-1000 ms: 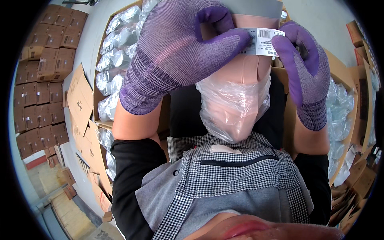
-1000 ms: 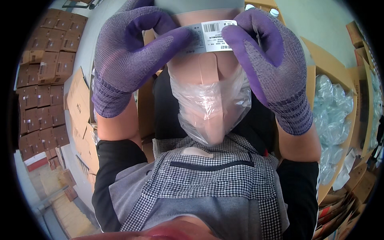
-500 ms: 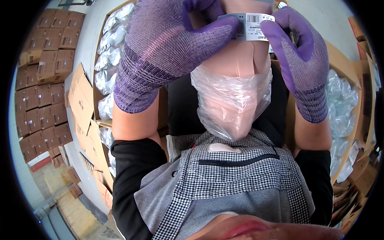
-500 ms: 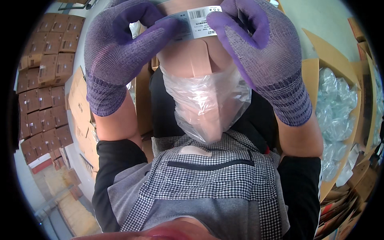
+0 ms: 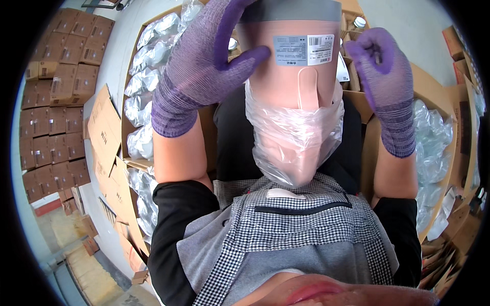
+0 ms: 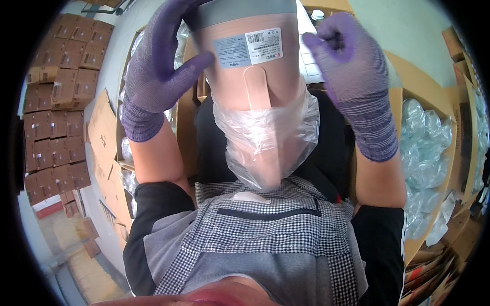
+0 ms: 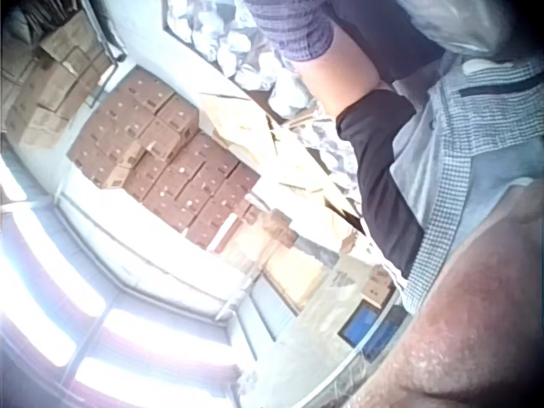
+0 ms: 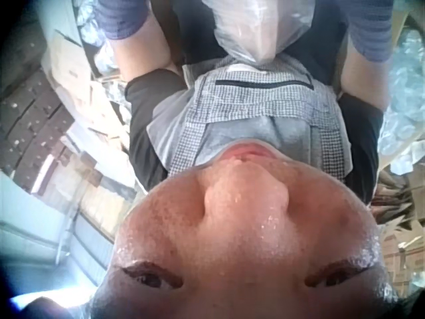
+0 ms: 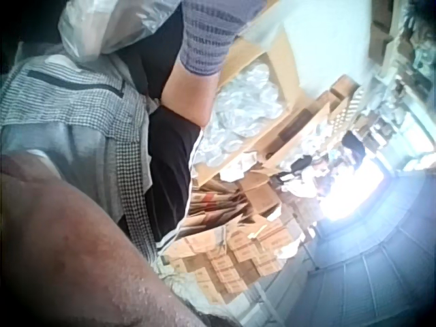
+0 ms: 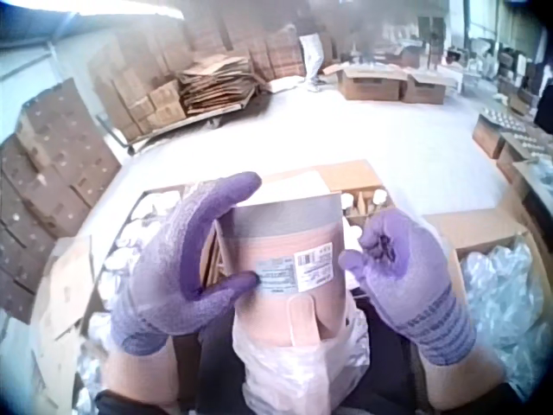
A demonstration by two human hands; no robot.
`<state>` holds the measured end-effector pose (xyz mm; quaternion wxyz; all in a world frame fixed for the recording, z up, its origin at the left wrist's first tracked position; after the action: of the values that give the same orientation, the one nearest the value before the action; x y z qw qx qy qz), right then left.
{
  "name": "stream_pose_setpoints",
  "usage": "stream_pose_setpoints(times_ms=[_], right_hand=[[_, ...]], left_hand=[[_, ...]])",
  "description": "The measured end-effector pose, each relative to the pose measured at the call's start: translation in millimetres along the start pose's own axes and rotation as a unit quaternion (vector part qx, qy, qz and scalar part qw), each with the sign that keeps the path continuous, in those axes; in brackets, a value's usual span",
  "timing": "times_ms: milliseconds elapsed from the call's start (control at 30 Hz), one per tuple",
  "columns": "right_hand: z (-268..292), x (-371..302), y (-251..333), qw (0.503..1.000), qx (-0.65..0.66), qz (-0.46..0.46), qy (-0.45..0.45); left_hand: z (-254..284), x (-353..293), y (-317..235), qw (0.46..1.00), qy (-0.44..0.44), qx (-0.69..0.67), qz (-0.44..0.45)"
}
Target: The person removes a pink container from a plastic bag, inserts a metallic liner into it, and closes the lid before repeating the process with a blue container and placing both into a large box.
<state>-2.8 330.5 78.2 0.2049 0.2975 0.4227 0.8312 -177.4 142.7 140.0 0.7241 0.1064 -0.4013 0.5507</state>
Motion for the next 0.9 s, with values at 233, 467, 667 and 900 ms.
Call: stream_pose_setpoints(times_ms=[233, 467, 667, 900], right_hand=[[-15.0, -2.9, 35.1, 0.782, 0.536, -0.021, 0.317], [-36.7, 60.3, -109.9, 0.869, 0.423, -0.238, 0.092], [-62.1, 107.2, -151.2, 0.961, 0.231, -0.117, 0.094], [-3.3, -32.0, -18.6, 0.964, 0.037, 0.226, 0.135]], left_hand=[[-14.9, -11.4, 10.7, 0.95, -0.101, -0.287, 0.068], [-27.6, -18.5, 12.6, 0.997, -0.077, -0.012, 0.018], [-14.4, -15.3, 22.8, 0.977, -0.087, -0.181, 0.072], [-7.8, -7.5, 7.4, 0.972, -0.121, -0.174, 0.099]])
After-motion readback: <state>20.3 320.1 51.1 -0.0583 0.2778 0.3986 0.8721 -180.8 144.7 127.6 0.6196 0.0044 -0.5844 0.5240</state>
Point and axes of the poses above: each hand's wrist, its own x-axis towards the middle knuckle, its own z-axis out of the back of the hand, y = z × x, the point moved 2 cm from there along x, towards the middle knuckle, and after that the axes turned 11 degrees about -z, right-handed, at the moved point
